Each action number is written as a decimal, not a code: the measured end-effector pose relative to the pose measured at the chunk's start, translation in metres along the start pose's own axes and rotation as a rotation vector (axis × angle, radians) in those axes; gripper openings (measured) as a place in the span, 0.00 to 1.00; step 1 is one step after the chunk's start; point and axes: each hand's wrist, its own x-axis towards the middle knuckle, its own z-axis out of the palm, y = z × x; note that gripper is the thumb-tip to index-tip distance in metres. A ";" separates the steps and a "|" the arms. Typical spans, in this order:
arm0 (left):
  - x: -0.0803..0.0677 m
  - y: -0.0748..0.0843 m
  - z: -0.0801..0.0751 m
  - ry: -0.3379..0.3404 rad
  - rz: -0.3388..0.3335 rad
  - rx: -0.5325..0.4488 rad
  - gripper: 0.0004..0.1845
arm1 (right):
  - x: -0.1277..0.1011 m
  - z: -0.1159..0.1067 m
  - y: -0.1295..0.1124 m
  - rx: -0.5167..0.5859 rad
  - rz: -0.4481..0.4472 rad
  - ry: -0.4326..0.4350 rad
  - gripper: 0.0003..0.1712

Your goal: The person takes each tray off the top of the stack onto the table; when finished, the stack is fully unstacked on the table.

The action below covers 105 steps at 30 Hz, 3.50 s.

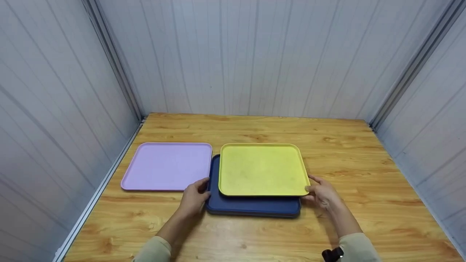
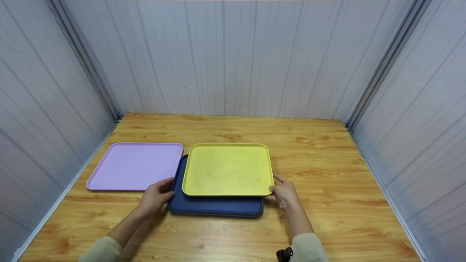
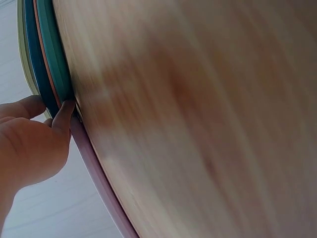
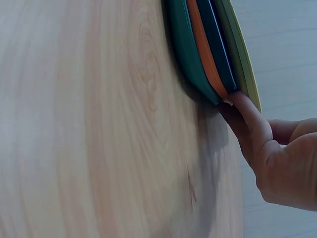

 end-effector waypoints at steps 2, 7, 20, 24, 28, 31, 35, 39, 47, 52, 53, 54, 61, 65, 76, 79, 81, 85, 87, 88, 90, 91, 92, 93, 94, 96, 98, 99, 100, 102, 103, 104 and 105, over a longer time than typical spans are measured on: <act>0.000 0.001 0.000 0.001 -0.001 0.007 0.26 | 0.002 0.002 -0.001 0.013 0.002 0.019 0.40; 0.000 0.001 0.001 0.002 -0.002 0.019 0.26 | 0.007 0.003 -0.002 0.040 -0.006 0.050 0.38; 0.000 0.002 0.003 0.009 -0.008 0.019 0.26 | 0.016 0.004 -0.006 0.054 -0.028 0.080 0.36; 0.000 0.000 0.004 -0.006 0.006 -0.002 0.27 | 0.021 0.006 -0.006 0.080 -0.036 0.089 0.37; 0.000 -0.001 0.003 -0.011 0.013 -0.025 0.27 | 0.026 0.008 -0.008 0.112 -0.046 0.095 0.36; 0.000 -0.001 0.002 -0.011 0.006 -0.020 0.27 | 0.030 0.011 -0.009 0.133 -0.047 0.098 0.36; 0.001 -0.001 0.002 -0.007 -0.001 -0.011 0.26 | 0.035 0.012 -0.013 0.135 -0.037 0.095 0.35; 0.001 -0.002 0.002 -0.005 -0.012 -0.018 0.26 | 0.037 0.013 -0.016 0.134 -0.027 0.090 0.34; 0.002 -0.002 0.002 -0.007 -0.008 -0.053 0.27 | 0.044 0.015 -0.022 0.165 -0.011 0.089 0.34; 0.001 -0.002 0.002 -0.018 0.005 -0.046 0.27 | 0.049 0.015 -0.025 0.219 -0.005 0.096 0.35; 0.001 -0.002 0.002 -0.018 0.007 -0.040 0.27 | 0.051 0.016 -0.026 0.233 -0.007 0.095 0.35; 0.001 -0.002 0.002 -0.021 0.010 -0.039 0.27 | 0.053 0.016 -0.026 0.244 -0.010 0.096 0.35; 0.002 -0.002 0.003 -0.014 0.018 -0.020 0.26 | 0.065 0.017 -0.030 0.266 -0.022 0.104 0.35; 0.002 -0.002 0.002 -0.010 0.009 -0.025 0.26 | 0.071 0.018 -0.032 0.251 -0.017 0.117 0.35; 0.001 -0.003 0.001 -0.007 0.016 0.019 0.26 | 0.086 0.020 -0.041 0.175 0.001 0.144 0.35; 0.002 -0.003 0.001 -0.008 0.016 0.017 0.26 | 0.090 0.021 -0.042 0.159 -0.002 0.144 0.34; 0.003 -0.003 0.000 -0.015 0.020 0.007 0.26 | 0.094 0.020 -0.044 0.146 -0.002 0.146 0.34; 0.004 -0.004 0.000 -0.022 0.020 -0.008 0.26 | 0.100 0.020 -0.046 0.140 0.001 0.139 0.34; 0.004 -0.004 0.000 -0.023 0.022 0.001 0.26 | 0.102 0.021 -0.047 0.146 0.005 0.120 0.34; 0.004 -0.004 0.000 -0.024 0.018 0.007 0.26 | 0.103 0.021 -0.047 0.145 0.008 0.115 0.34; 0.004 -0.003 0.001 -0.022 0.010 0.021 0.25 | 0.105 0.021 -0.048 0.148 0.011 0.099 0.35; 0.004 -0.003 0.001 -0.021 0.012 0.027 0.25 | 0.106 0.021 -0.048 0.142 0.016 0.098 0.35; 0.003 -0.003 0.001 -0.021 0.012 0.033 0.25 | 0.106 0.021 -0.048 0.137 0.019 0.094 0.34; 0.003 -0.003 0.001 -0.021 0.013 0.035 0.25 | 0.107 0.021 -0.048 0.130 0.020 0.098 0.34; 0.003 -0.003 0.000 -0.022 0.015 0.035 0.25 | 0.108 0.021 -0.048 0.124 0.016 0.096 0.33; 0.003 -0.003 0.000 -0.022 0.019 0.035 0.25 | 0.109 0.021 -0.047 0.116 0.011 0.099 0.32; 0.002 -0.003 0.000 -0.023 0.023 0.033 0.25 | 0.110 0.020 -0.047 0.113 0.008 0.104 0.32; 0.002 -0.003 0.001 -0.023 0.023 0.034 0.25 | 0.111 0.020 -0.046 0.111 0.006 0.109 0.32; 0.002 -0.004 0.001 -0.024 0.027 0.035 0.25 | 0.112 0.020 -0.045 0.102 0.005 0.115 0.31; 0.002 -0.004 0.002 -0.017 0.023 0.034 0.25 | 0.114 0.020 -0.044 0.092 0.006 0.136 0.31; 0.002 -0.004 0.002 -0.016 0.023 0.030 0.25 | 0.115 0.021 -0.044 0.090 0.004 0.139 0.30; 0.002 -0.004 0.002 -0.015 0.021 0.030 0.25 | 0.117 0.021 -0.043 0.082 0.003 0.148 0.30; 0.002 -0.004 0.002 -0.014 0.021 0.029 0.25 | 0.118 0.022 -0.043 0.071 0.001 0.161 0.30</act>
